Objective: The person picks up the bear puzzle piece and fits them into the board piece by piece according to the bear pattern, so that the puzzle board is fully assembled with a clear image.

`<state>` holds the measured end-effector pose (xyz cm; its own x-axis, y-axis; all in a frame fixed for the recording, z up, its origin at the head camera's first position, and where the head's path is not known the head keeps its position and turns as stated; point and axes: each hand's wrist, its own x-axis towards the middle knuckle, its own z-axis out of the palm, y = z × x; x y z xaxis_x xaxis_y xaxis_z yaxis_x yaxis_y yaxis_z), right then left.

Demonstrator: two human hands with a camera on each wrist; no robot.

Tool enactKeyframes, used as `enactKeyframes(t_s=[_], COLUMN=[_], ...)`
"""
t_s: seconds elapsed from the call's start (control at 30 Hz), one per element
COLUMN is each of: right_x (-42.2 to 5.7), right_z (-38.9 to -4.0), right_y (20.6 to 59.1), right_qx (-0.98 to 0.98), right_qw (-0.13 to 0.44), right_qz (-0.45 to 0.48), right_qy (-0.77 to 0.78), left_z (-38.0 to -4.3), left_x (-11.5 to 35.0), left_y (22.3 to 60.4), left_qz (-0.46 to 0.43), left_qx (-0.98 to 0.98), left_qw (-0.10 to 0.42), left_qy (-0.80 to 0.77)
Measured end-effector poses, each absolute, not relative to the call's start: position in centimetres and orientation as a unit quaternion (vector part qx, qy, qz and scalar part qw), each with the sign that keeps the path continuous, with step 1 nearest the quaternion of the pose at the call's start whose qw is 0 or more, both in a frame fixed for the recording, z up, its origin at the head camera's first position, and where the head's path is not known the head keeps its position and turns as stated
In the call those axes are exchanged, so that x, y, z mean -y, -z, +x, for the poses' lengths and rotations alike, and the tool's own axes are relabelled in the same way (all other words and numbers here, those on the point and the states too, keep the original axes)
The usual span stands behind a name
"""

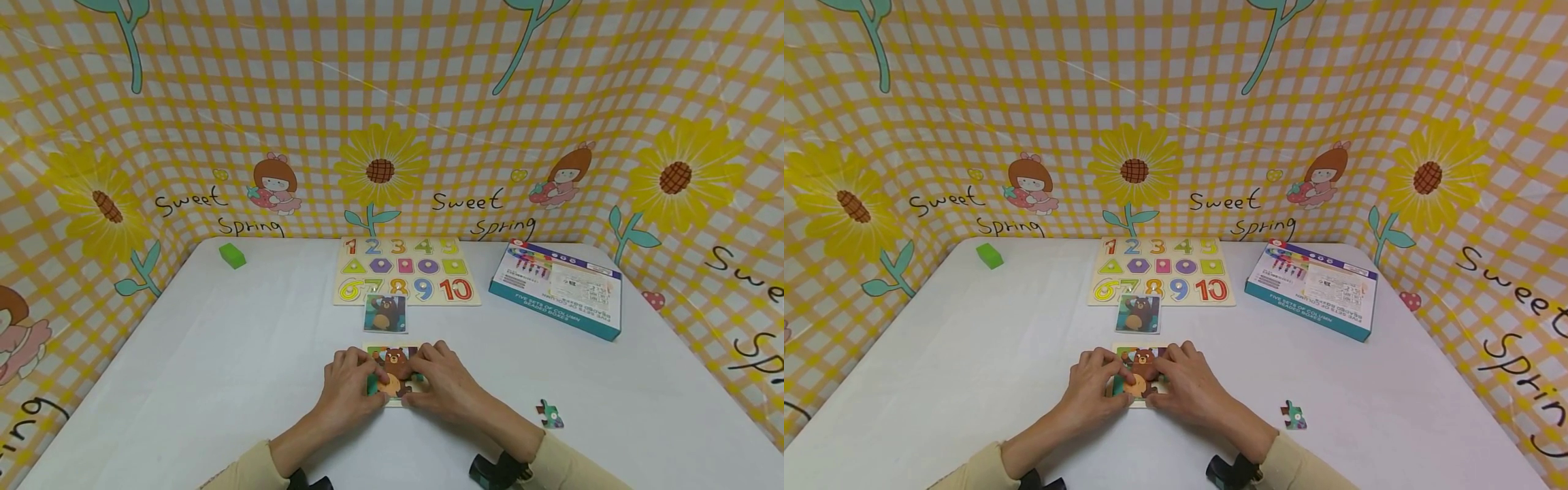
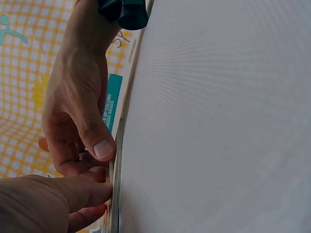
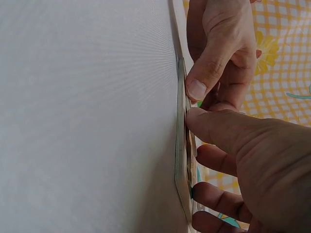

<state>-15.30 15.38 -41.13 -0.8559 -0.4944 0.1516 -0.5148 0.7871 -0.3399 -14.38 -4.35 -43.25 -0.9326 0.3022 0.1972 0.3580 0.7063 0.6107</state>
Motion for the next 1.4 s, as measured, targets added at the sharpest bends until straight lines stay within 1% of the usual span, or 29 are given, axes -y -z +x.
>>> enactKeyframes(t_s=[0.37,0.83,1.4], right_x=[-15.35,-15.36,-15.26], right_z=[-15.25,-15.33,-15.39], right_y=[40.95,41.08,41.10], right_qx=[0.945,0.945,0.945], right_qw=[0.013,0.019,0.015], right_qz=[0.262,0.261,0.257], right_qy=[-0.196,-0.198,-0.204], left_z=[-14.37,-14.42,-14.52], left_x=[4.35,4.24,4.24], left_y=[43.18,43.17,43.38], left_qz=[-0.178,-0.169,-0.171], left_qx=[0.923,0.921,0.918], left_qw=[0.038,0.026,0.027], left_qy=[0.340,0.350,0.356])
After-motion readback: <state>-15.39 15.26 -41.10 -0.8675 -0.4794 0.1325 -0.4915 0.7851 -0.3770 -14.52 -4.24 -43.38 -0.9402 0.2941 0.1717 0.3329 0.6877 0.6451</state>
